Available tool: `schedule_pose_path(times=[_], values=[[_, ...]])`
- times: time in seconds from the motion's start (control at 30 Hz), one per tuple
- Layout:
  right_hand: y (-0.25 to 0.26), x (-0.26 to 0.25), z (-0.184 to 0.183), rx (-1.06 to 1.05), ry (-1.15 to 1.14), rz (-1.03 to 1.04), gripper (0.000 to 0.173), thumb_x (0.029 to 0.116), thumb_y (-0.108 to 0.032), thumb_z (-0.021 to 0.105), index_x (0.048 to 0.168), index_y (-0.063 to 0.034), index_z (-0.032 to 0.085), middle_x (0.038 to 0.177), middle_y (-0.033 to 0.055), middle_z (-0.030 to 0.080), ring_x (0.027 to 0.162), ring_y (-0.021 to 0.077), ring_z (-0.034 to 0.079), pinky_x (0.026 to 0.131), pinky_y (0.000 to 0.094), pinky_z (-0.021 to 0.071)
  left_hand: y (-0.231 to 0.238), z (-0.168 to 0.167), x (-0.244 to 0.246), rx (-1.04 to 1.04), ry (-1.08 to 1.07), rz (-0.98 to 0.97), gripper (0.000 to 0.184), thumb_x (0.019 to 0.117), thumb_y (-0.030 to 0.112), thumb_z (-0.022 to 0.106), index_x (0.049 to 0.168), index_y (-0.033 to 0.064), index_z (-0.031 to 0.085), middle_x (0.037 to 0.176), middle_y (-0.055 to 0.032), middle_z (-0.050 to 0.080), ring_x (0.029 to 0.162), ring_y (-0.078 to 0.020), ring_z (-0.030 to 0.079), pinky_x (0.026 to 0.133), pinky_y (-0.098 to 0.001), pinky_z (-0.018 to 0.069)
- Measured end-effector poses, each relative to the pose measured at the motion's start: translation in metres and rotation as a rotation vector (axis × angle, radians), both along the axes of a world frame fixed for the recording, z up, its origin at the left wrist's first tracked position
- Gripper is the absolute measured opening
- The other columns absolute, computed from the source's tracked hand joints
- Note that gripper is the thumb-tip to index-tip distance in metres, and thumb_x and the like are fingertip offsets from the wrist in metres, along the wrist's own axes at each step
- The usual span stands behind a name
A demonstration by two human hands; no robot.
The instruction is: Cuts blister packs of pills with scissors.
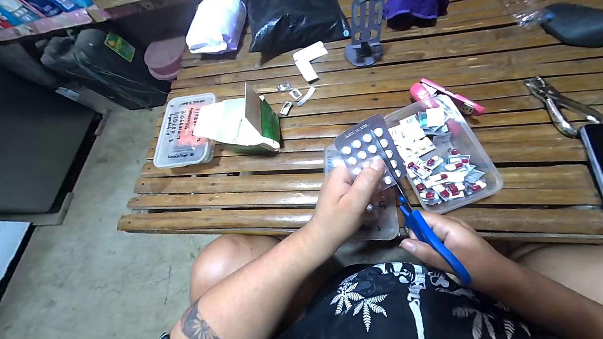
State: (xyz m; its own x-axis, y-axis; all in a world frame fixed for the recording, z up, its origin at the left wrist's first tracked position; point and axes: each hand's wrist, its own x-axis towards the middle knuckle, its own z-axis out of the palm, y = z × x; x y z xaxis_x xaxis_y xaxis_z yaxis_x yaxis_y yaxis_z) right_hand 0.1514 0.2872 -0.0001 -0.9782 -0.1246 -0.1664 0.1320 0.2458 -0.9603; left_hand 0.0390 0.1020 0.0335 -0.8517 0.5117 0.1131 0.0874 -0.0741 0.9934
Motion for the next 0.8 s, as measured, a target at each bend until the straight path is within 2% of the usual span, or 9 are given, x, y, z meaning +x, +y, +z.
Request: schedule_pose_path(times=[0.17, 0.37, 0.8], values=[[-0.0015, 0.0014, -0.0021, -0.072, -0.006, -0.005, 0.027, 0.0924, -0.043, 0.069, 0.093, -0.0168, 0.062, 0.069, -0.0142, 0.054, 0.059, -0.0072, 0.05, 0.053, 0.0112, 0.0414, -0.0002, -0.0023, 0.0002, 0.002, 0.007, -0.022, 0.031, 0.1055, 0.021, 0.039, 0.108, 0.0033, 0.064, 0.094, -0.0056, 0.074, 0.084, -0.0112, 0.072, 0.076, -0.0319, 0.0604], [-0.0022, 0.0017, -0.0061, -0.148, 0.01, 0.013, 0.026, 0.0935, -0.042, 0.069, 0.093, -0.0174, 0.061, 0.071, -0.0137, 0.055, 0.06, -0.007, 0.05, 0.053, 0.0109, 0.0413, 0.0, -0.0034, -0.0003, 0.013, 0.018, -0.052, 0.031, 0.1058, 0.019, 0.039, 0.107, 0.0023, 0.065, 0.094, -0.0051, 0.074, 0.082, -0.0096, 0.07, 0.075, -0.0298, 0.0599], [-0.002, 0.0014, -0.0033, -0.07, 0.036, 0.008, 0.031, 0.0935, -0.047, 0.066, 0.094, -0.0164, 0.062, 0.071, -0.0143, 0.054, 0.061, -0.0085, 0.05, 0.055, 0.0102, 0.042, 0.0013, -0.0047, 0.0014, -0.01, 0.043, -0.082, 0.032, 0.1054, 0.017, 0.039, 0.107, 0.0012, 0.067, 0.098, -0.0061, 0.075, 0.085, -0.009, 0.071, 0.078, -0.0292, 0.0596]])
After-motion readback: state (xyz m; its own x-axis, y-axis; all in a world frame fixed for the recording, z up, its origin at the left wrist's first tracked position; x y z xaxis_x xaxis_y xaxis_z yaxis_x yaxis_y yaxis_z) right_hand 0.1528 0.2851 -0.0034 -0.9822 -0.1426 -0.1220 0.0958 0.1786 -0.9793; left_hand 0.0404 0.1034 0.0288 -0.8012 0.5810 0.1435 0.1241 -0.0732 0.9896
